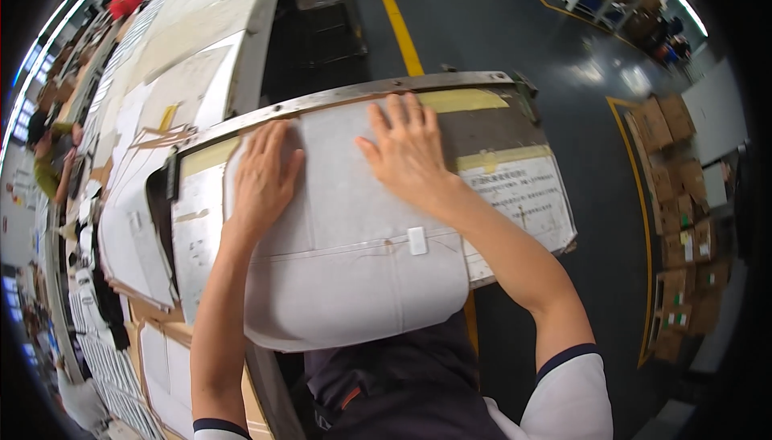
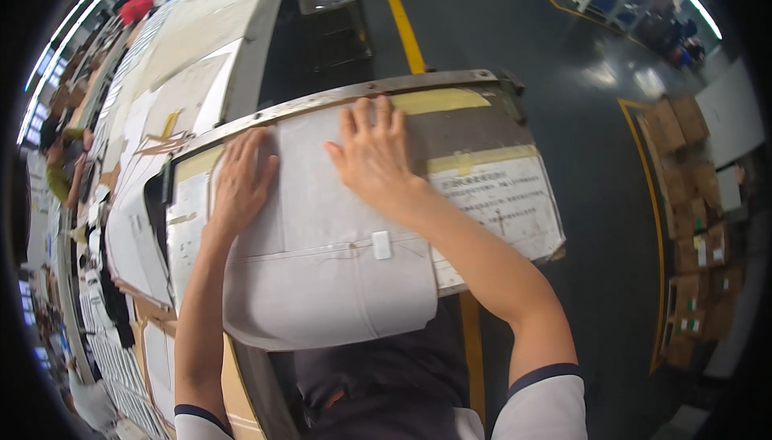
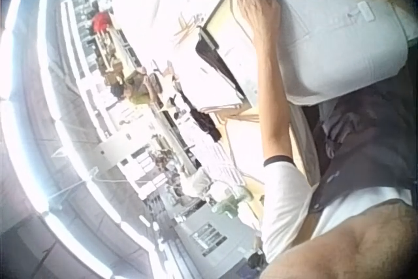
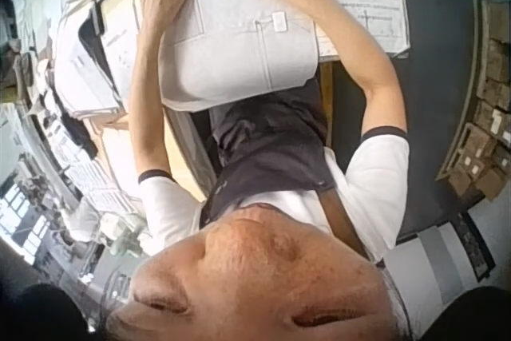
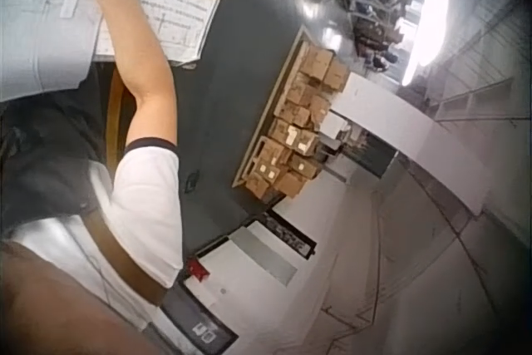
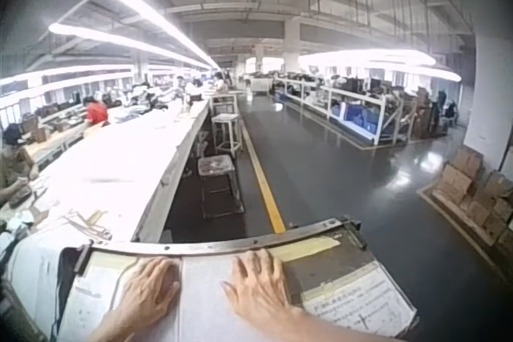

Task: The recorder is using an edge-folding machine to finish the edges of fabric and leather components.

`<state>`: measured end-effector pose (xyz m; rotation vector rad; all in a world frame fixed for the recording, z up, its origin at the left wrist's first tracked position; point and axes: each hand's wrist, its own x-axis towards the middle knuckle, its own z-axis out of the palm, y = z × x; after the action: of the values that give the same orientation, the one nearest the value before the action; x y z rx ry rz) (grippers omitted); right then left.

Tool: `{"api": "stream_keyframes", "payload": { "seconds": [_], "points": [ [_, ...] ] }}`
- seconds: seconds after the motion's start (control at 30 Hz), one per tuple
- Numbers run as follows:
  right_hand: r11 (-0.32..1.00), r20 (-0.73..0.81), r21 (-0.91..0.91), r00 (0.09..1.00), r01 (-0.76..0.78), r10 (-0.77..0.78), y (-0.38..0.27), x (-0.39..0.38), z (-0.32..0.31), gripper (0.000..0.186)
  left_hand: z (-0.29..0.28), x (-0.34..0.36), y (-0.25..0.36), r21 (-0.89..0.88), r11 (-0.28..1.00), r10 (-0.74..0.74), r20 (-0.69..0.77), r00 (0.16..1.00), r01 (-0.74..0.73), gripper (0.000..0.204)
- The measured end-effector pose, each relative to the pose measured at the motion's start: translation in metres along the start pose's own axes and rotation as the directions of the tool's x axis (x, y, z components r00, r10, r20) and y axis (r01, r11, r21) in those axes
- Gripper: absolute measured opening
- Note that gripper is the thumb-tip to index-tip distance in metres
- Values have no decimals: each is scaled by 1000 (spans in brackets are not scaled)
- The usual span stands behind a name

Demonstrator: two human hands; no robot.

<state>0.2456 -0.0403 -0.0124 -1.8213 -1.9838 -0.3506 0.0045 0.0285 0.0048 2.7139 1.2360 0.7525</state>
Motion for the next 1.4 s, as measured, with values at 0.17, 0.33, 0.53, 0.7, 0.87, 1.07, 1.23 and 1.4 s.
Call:
{"api": "stream_keyframes", "payload": {
  "seconds": [0.17, 0.33, 0.53, 0.7, 0.87, 1.07, 1.23, 1.4],
  "points": [
    [999, 53, 25, 998, -23, 22, -3, 5, -6, 59, -1, -13, -3, 128, 992, 3, -62, 998, 5, 39],
    [1000, 54, -5, 999, 1, -1, 0, 6, -9, 57, 5, -17, -5, 296, 950, -55, -142, 988, 95, 39],
    [1000, 40, 3, 999, 31, -31, 3, 5, -4, 56, 6, -17, -2, 265, 952, -124, -116, 986, 151, 43],
    [999, 28, -11, 999, 43, -43, 0, 6, -6, 55, 1, -17, 0, 248, 959, -124, -75, 989, 139, 49],
    [997, 28, -39, 997, 67, -66, 2, 6, -9, 56, -16, -8, 11, 225, 965, -144, 42, 989, 131, 60],
    [992, -4, -78, 995, 99, -100, 1, 8, -6, 55, -14, -1, 19, 273, 949, -205, 148, 967, 159, 71],
    [993, 10, -53, 995, 102, -101, 1, 9, -9, 55, -14, 4, 25, 288, 946, -206, 174, 963, 150, 75],
    [997, 78, -37, 995, 63, -60, -5, 12, -15, 56, -15, 7, 22, 274, 953, -187, 179, 966, 133, 74]
  ]
}}
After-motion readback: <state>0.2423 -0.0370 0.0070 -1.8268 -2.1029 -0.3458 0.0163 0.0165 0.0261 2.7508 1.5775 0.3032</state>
